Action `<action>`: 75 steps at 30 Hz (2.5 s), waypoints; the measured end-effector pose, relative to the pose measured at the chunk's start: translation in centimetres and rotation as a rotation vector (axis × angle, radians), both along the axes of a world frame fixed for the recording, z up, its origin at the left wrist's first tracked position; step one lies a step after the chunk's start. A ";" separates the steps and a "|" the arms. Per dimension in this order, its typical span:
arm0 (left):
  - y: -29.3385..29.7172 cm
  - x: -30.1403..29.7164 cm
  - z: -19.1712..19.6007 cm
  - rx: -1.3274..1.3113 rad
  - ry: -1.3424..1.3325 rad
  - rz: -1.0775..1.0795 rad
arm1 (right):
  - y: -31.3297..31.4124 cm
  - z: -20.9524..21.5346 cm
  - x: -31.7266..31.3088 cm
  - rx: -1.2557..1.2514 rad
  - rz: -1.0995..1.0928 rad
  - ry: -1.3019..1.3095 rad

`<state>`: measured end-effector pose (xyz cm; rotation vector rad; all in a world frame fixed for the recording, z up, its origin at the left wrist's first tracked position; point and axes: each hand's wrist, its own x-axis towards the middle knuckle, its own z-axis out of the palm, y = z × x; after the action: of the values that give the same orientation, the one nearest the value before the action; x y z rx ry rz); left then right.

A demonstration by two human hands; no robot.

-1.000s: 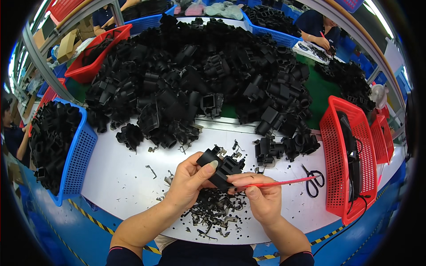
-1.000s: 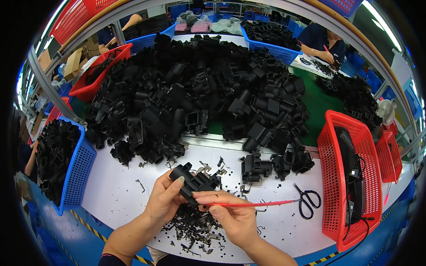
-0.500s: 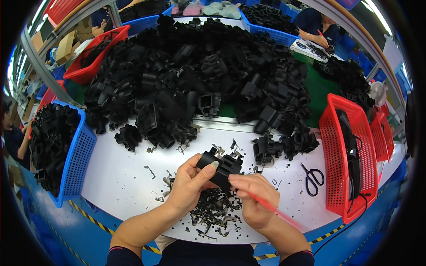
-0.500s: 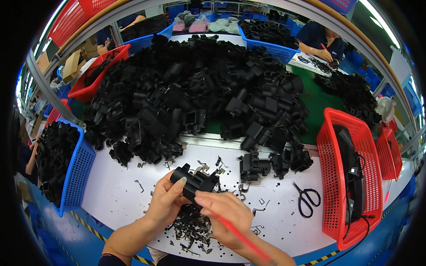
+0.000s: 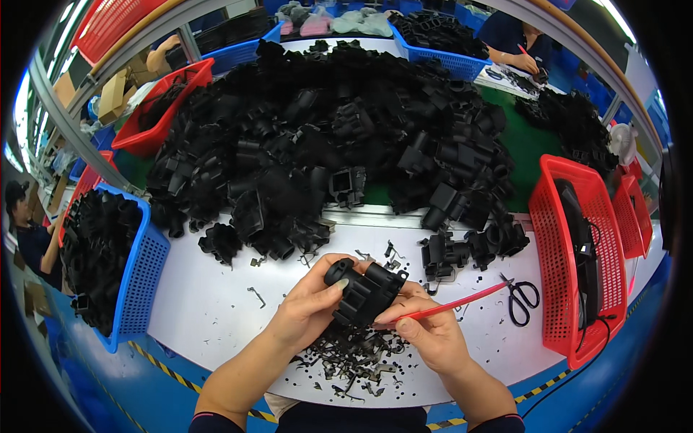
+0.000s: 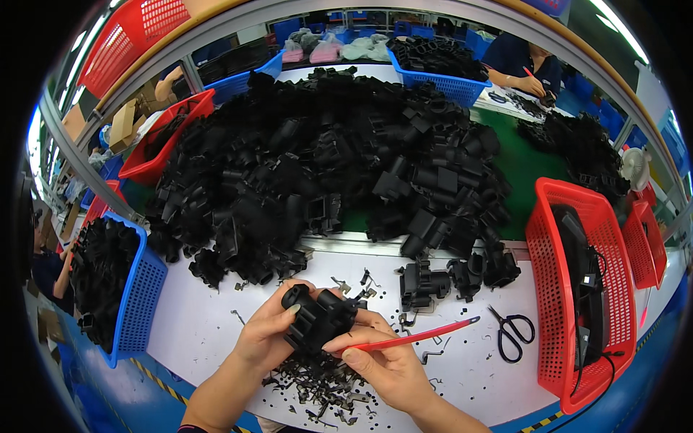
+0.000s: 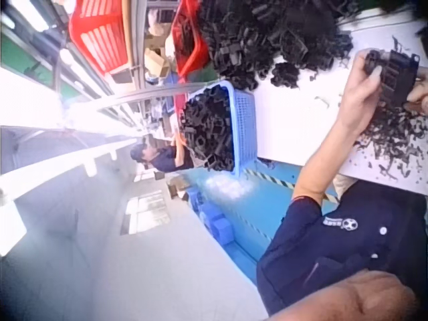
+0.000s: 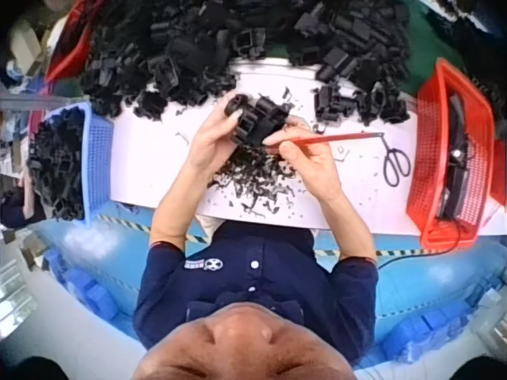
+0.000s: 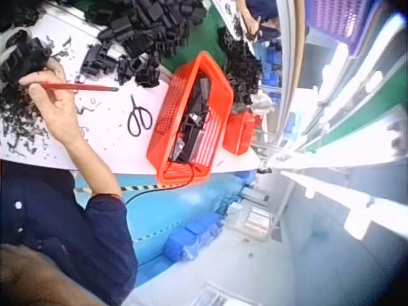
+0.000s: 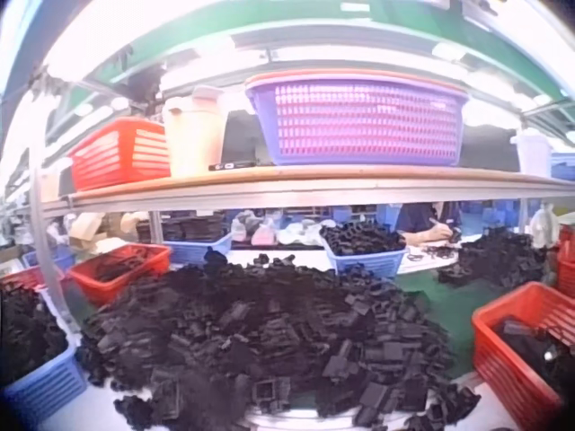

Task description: The worker is using a scraper and scissors to trim excess material from black plastic molded components at a factory workbench.

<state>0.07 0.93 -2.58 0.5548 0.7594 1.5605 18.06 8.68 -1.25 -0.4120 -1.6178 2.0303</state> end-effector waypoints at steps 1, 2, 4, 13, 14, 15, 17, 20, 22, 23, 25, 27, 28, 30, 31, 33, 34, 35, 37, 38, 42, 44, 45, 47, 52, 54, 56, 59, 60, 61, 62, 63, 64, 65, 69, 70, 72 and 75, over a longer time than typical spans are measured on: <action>0.0 -0.2 0.1 0.003 0.040 -0.031 | 0.0 -0.1 0.1 -0.026 -0.015 0.004; 0.1 -0.3 0.1 0.006 0.080 -0.062 | -0.1 0.2 0.2 -0.050 -0.034 -0.011; 0.3 -0.3 0.0 0.008 0.064 -0.051 | -0.6 1.2 0.2 -0.100 -0.064 -0.041; 0.8 0.3 0.1 -0.153 0.023 -0.086 | -0.6 0.7 0.4 0.134 -0.067 -0.105; 0.7 0.2 -0.1 -0.154 -0.007 -0.108 | -0.3 0.7 0.5 0.224 -0.047 -0.123; 0.7 0.1 -0.2 -0.152 -0.037 -0.130 | -0.3 0.8 0.5 0.237 -0.049 -0.125; 0.8 0.3 -0.2 -0.210 -0.069 -0.160 | -0.4 0.9 0.5 0.262 -0.056 -0.129; 0.7 0.5 -0.4 -0.218 -0.130 -0.184 | -0.9 1.2 0.9 0.120 -0.012 -0.171; 0.8 0.4 -0.4 -0.204 -0.151 -0.203 | -1.1 1.0 0.5 0.173 -0.039 -0.076; 0.9 0.4 -0.4 -0.198 -0.161 -0.213 | -1.2 0.8 0.3 0.199 -0.053 -0.028; 0.9 0.4 -0.1 -0.210 -0.151 -0.211 | -1.1 0.5 0.5 0.241 -0.024 -0.044; 0.9 0.2 -0.4 -0.179 -0.170 -0.246 | -1.0 0.5 0.6 0.231 -0.009 -0.043; 0.8 -0.1 -1.0 -0.142 -0.194 -0.281 | -1.0 0.6 0.7 0.201 -0.013 -0.057; 0.6 -0.3 -1.4 -0.104 -0.199 -0.312 | -0.9 0.8 0.9 0.140 -0.018 -0.084; 0.4 -0.3 -1.4 -0.103 -0.180 -0.307 | -0.8 0.9 0.9 0.082 -0.019 -0.077; 0.4 -0.3 -1.5 -0.115 -0.142 -0.295 | -0.5 1.0 0.9 -0.031 -0.031 -0.066; 0.4 -0.3 -1.5 -0.127 -0.123 -0.288 | -0.2 0.5 1.1 0.094 -0.019 -0.106; 0.5 -0.3 -1.5 -0.139 -0.103 -0.279 | -0.3 0.6 1.0 0.036 -0.042 -0.087; 0.6 -0.2 -1.5 -0.162 -0.109 -0.277 | -0.6 0.8 0.8 -0.080 -0.086 -0.047; 0.6 -0.2 -1.3 -0.174 -0.110 -0.269 | -0.5 0.9 0.7 -0.055 -0.100 -0.047; 0.4 -0.3 -0.9 -0.121 0.015 -0.114 | 0.0 0.6 0.7 0.022 -0.128 -0.105; 0.3 -0.4 -0.1 -0.066 0.143 0.015 | 0.0 0.0 0.6 0.024 -0.130 -0.118; 0.2 -0.5 0.2 -0.072 0.144 0.041 | 0.0 -0.1 0.5 -0.003 -0.126 -0.114; 0.0 -0.7 1.1 -0.086 0.148 0.096 | -0.2 -0.1 0.1 -0.057 -0.114 -0.103; 0.0 -1.1 1.2 -0.055 0.144 0.106 | -0.5 0.1 -0.2 -0.127 -0.110 -0.096; -0.4 -1.2 1.1 -0.042 0.136 0.110 | -0.5 -0.4 -0.4 -0.136 -0.097 -0.077; -0.4 -1.1 1.5 -0.006 0.098 0.083 | -0.5 -1.4 -0.3 -0.116 -0.115 -0.023; -0.3 -0.8 1.9 0.033 0.120 0.063 | -0.8 -1.3 0.0 -0.208 -0.122 0.013; -0.3 -0.8 1.8 0.037 0.147 0.073 | -0.8 -1.6 0.0 -0.217 -0.098 -0.004; -0.3 -0.7 1.7 0.065 0.161 0.078 | -0.8 -1.8 0.2 -0.226 -0.074 -0.022; 0.0 -0.6 1.5 0.094 0.175 0.083 | -0.8 -1.9 0.3 -0.234 -0.051 -0.039; -0.1 -0.6 1.3 0.115 0.192 0.095 | -0.7 -1.9 0.1 -0.134 -0.034 -0.043; -0.2 -0.7 1.3 0.082 0.171 0.076 | -0.6 -1.7 -0.2 -0.035 -0.018 -0.047; -0.4 -0.8 1.4 0.049 0.150 0.058 | -0.6 -1.5 -0.4 0.065 -0.002 -0.049; -0.2 -1.0 1.2 -0.008 0.104 -0.001 | -0.3 -0.3 0.5 -0.094 0.027 -0.134; -0.1 -0.9 1.1 -0.015 0.123 0.028 | -0.2 -0.1 0.4 -0.069 0.020 -0.153; -0.3 -1.1 0.9 -0.015 0.123 0.035 | -0.1 -0.2 0.4 -0.045 -0.007 -0.155; -0.2 -1.1 1.1 -0.017 0.131 0.035 | -0.1 0.3 0.6 -0.009 -0.038 -0.186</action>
<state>-1.00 0.71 -1.46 0.6386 0.8848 1.5592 18.64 8.58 -0.96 -0.6465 -1.6960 2.0220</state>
